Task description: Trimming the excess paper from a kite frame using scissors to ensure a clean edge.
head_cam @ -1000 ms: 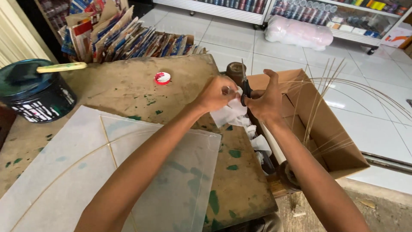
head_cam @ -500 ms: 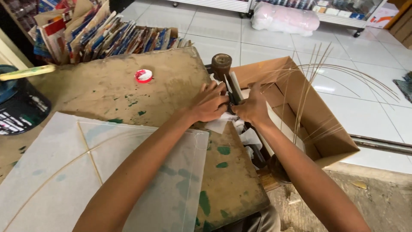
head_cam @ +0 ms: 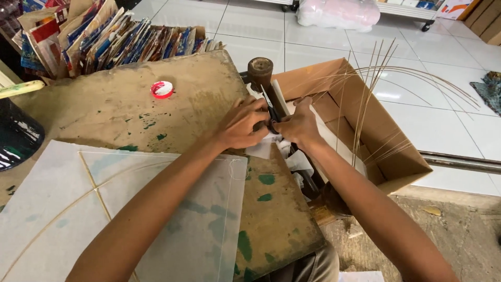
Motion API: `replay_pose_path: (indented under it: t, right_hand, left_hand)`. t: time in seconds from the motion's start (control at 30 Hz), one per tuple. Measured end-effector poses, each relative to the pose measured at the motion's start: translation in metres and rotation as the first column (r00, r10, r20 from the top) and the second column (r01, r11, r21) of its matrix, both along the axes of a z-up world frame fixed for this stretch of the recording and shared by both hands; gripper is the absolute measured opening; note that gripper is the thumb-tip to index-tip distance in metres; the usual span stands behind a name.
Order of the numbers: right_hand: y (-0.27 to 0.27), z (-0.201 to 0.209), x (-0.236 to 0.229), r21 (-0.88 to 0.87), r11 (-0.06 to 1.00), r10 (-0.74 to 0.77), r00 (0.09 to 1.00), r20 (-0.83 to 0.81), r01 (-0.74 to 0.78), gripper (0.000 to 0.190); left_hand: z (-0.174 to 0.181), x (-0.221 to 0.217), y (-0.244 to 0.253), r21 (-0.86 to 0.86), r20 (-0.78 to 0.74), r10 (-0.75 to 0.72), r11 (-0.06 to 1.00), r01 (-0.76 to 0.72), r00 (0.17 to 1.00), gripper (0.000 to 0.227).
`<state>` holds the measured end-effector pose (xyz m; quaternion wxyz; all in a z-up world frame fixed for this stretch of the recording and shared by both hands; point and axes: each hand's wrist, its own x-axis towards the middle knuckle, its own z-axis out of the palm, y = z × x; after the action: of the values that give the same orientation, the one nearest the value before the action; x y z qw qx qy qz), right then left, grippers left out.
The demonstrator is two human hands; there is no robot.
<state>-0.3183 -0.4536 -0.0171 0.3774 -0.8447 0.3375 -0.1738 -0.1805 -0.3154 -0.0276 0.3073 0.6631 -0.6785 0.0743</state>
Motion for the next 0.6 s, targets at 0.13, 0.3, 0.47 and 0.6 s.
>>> replay_pose_path:
  t: [0.13,0.3,0.47,0.6]
  right_hand:
    - [-0.005,0.003,0.008,0.217,0.968,-0.134,0.991,0.022,0.126,0.07]
    - [-0.023,-0.007,0.027,0.763,0.517,-0.484,0.868,-0.114,0.388,0.064]
    - [0.016,0.032,0.007,0.569,0.747,-0.327,0.935,-0.136,0.344,0.059]
    - [0.018,0.03,0.008,0.412,0.879,-0.243,0.969,-0.044,0.239,0.054]
  left_hand:
    - [0.001,0.001,-0.002,0.003,0.053,0.014,1.0,-0.015,0.998,0.017]
    - [-0.003,0.001,-0.009,0.086,0.018,0.016,0.996,-0.018,1.0,0.021]
    - [-0.002,-0.003,-0.014,0.152,0.067,0.038,0.987,-0.048,0.997,0.025]
    - [0.0,-0.001,-0.014,0.194,0.079,0.066,0.978,-0.08,0.995,0.024]
